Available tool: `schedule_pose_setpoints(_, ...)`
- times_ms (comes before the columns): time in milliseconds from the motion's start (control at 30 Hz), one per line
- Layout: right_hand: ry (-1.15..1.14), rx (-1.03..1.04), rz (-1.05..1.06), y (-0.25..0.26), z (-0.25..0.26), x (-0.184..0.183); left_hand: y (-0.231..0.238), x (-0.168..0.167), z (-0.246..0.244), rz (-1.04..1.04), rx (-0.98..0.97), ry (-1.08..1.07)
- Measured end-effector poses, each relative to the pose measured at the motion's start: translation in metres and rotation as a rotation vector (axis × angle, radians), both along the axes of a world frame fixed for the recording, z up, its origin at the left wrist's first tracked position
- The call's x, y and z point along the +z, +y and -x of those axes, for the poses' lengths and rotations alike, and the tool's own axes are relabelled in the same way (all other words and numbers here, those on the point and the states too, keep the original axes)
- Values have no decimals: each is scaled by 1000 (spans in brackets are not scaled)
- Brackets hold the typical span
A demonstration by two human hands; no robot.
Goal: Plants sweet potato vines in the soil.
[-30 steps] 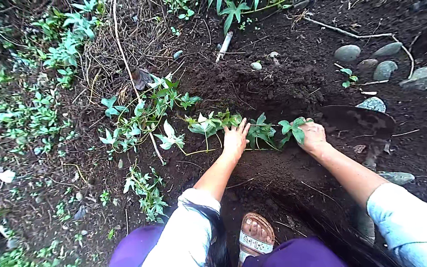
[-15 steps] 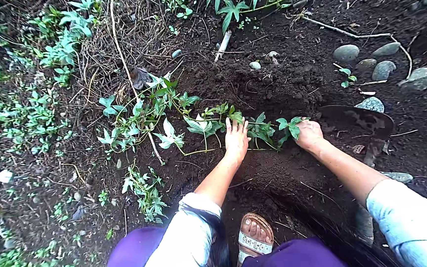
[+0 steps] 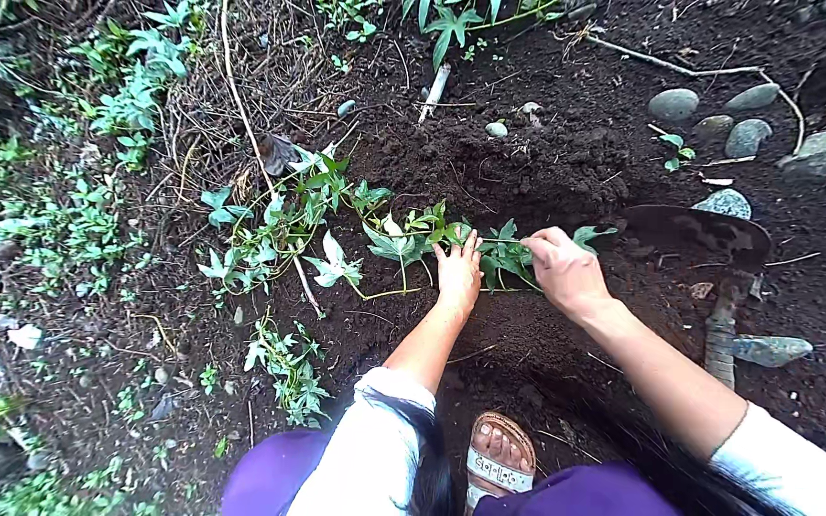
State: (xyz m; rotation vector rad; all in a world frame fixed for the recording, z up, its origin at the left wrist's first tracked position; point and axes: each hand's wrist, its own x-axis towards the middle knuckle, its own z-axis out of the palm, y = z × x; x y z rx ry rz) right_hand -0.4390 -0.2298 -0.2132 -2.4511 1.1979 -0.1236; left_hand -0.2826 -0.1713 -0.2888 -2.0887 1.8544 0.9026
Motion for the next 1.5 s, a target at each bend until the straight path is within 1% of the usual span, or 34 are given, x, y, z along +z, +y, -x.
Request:
schedule_pose_setpoints(100,208,35,-101,-9,-6,-55,1,3,1,-15,33,2)
schedule_pose_setpoints(167,295,9,-120,-18,-12,-75,8,2,9,92,51,-40)
schedule_pose_setpoints(233,325,-8,-124,-22,-18,-85,10,1,18,193,21,-99)
schedule_pose_setpoints(267,333,-7,-118,-23,-21,-87,9,2,21,206,9,-104)
schedule_pose_setpoints(333,337,10,-98,-22,-25,-85,10,0,22,169,30,-77)
schedule_pose_setpoints(467,261,-22,-82,-20,-26,-81,15,-6,14,114,93,3)
schedule_pose_setpoints(567,301,-45,-95,-18,-23,-84,14,-6,14,85,100,11)
schedule_pose_setpoints(667,294,-40,-73,-19,-21,-89,13,-5,14,73,95,14)
schedule_pose_setpoints(800,278,-22,-47,-22,-21,-93,13,-6,13,61,60,-14)
schedule_pose_setpoints(867,296,-5,-43,-25,-22,-94,16,-8,14,96,31,-49)
schedule_pose_setpoints(967,297,-10,-41,-32,-24,-91,22,-12,18,171,-97,-193)
schedule_pose_setpoints(1033,291,-17,-39,-34,-24,-89,24,-15,20,190,-129,-273)
schedule_pose_setpoints(1200,263,-6,-38,-30,-26,-96,23,-14,19,198,-90,-256)
schedule_pose_setpoints(1300,283,-19,-41,-28,-25,-98,18,-14,21,157,-91,-252)
schedule_pose_setpoints(1400,315,-30,-65,-27,-27,-99,13,-8,20,74,-94,-232)
schedule_pose_setpoints(1500,358,-31,-72,-26,-30,-97,9,-6,19,45,-81,-198)
